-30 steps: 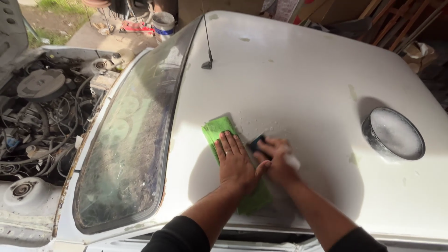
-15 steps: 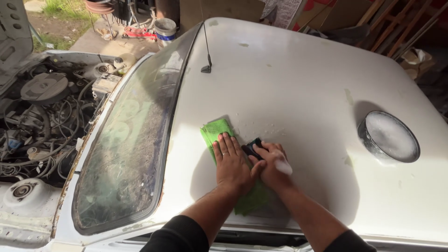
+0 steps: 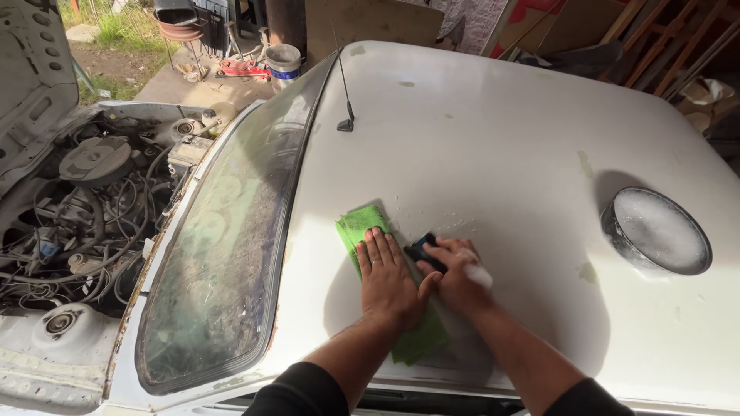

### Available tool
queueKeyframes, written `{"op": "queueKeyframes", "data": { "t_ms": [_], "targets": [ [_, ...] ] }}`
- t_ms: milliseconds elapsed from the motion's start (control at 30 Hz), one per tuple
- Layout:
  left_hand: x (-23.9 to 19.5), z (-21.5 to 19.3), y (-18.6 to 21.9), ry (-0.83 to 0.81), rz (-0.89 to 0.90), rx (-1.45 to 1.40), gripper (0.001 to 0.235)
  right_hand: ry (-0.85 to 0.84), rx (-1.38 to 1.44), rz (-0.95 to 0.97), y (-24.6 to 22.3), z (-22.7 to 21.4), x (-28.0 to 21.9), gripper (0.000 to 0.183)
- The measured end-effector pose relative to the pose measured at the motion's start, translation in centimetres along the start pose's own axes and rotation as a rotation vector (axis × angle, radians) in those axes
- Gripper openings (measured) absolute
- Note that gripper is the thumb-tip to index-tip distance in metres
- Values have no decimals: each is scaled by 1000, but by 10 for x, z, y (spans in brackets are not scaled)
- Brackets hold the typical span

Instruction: The person scrubs the hood of a white car with a soapy sponge and wipes the surface with a green cloth. They repeatedly dip the sponge into a metal bowl of soapy water and wipe the hood, occasionally adjusting the cloth.

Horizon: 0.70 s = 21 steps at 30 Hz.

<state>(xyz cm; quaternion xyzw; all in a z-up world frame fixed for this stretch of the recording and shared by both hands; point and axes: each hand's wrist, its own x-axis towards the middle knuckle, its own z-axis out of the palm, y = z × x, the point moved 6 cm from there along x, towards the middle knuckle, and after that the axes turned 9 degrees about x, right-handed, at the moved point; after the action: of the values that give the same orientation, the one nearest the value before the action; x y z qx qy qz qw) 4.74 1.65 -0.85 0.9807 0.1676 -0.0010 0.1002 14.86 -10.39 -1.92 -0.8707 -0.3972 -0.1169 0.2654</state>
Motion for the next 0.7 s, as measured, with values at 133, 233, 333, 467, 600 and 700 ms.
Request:
{"op": "queueKeyframes", "data": {
  "t_ms": [133,233,333,467,600,700],
  "targets": [
    [-2,-8,-2,119,-13,-15,113,129,-10,171,30,-5,7,43],
    [9,-3,1,10,4,-10,116,105,8,28,22,-5,18,41],
    [4,8,-1,131,-11,15,114,47,37,17,12,-5,9,43],
    [6,4,-3,111,-7,-5,116,68,6,83,8,-5,7,40],
    [-1,-5,-15,51,36,41,118,118,-66,174,30,-14,16,43],
    [7,5,-28,118,17,92,117,65,-21,75,1,-3,5,43]
  ]
}}
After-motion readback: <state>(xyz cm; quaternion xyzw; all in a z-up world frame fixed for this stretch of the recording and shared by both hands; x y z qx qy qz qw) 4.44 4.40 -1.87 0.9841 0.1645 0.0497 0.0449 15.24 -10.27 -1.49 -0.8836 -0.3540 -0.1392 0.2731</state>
